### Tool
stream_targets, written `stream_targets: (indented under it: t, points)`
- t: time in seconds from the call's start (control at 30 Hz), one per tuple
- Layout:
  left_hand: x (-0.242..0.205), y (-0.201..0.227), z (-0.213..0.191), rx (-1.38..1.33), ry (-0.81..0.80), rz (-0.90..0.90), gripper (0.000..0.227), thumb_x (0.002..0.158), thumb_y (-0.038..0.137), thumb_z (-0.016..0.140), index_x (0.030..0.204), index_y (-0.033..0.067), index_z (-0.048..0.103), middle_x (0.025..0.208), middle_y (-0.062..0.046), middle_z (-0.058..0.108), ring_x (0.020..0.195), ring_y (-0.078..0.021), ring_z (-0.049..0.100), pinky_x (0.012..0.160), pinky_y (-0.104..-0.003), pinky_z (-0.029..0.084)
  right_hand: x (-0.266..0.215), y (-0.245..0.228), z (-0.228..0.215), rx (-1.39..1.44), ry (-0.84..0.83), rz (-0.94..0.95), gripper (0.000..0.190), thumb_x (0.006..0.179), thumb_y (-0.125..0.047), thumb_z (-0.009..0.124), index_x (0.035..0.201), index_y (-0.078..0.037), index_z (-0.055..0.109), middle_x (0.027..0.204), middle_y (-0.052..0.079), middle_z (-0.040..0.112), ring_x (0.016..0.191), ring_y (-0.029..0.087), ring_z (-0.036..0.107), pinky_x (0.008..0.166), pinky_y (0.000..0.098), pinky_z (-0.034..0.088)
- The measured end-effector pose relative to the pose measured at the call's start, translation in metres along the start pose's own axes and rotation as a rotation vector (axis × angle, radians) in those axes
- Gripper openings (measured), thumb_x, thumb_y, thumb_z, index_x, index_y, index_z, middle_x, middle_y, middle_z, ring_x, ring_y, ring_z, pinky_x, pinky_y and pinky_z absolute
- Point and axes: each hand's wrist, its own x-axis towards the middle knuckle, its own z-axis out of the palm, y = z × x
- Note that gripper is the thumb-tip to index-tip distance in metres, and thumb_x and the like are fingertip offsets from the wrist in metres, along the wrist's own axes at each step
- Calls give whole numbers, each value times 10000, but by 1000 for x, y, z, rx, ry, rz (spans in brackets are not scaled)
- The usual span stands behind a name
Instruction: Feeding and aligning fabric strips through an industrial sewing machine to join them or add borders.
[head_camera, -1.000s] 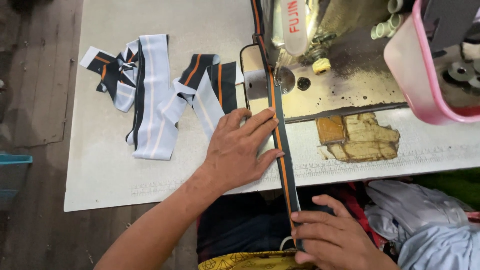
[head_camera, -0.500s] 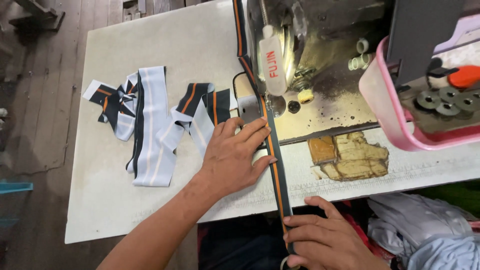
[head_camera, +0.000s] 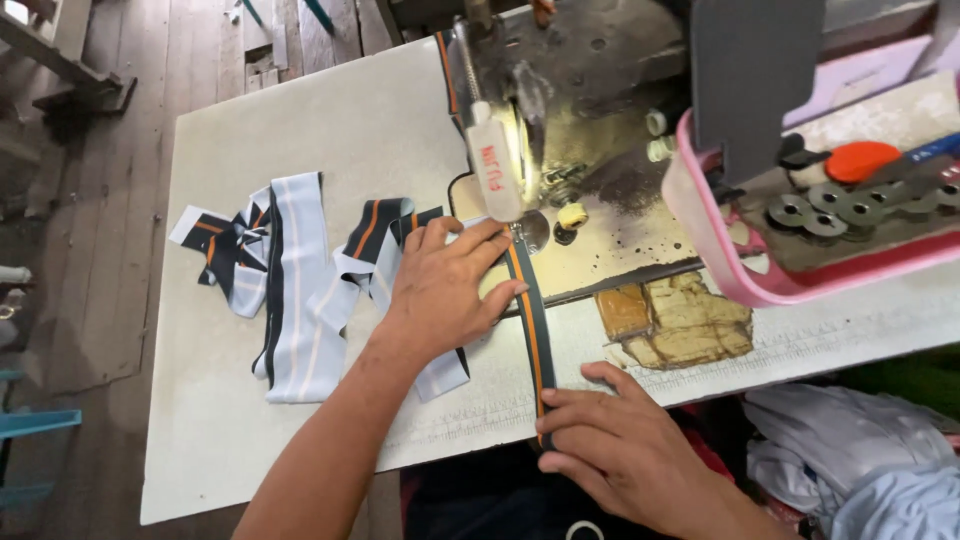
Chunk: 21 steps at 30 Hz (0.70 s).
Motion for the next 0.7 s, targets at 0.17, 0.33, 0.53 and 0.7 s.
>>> stream_targets:
  t: [0.17,0.33,0.53,0.7]
  points:
    - [5,-8,6,7,37,-26,564,922,579,579,1280,159,698,1302,33,663,1127,-345,521,907,-513,402,-1,1,4,-6,40,12,123,891,-175,765,951,-90,699,1016,10,750,1117,235,711,1023,489,454]
    - [5,-8,12,-68,70,-84,547,936,552,575,1306,165,685,1350,16,636,1142,-322,489,936,-495,379,-10,-12,1,95,192,145,178,862,-142,757,829,-42,615,1135,137,660,1168,356,631,1002,464,522]
    - [-9,4,-15,-257,33,-166,414,982,382,538,1286,144,688,1419,-14,608,1131,-320,520,948,-506,383,-35,-32,-4,196,250,254,180,872,-157,715,771,-87,584,789,38,642,731,203,609,731,327,451]
    - [-28,20,-28,-215,-13,-116,375,952,327,636,1282,155,686,1384,-13,639,1142,-336,543,921,-515,414,-97,-18,19,605,85,1021,90,789,-113,864,838,-94,791,716,-1,712,670,104,642,647,279,496]
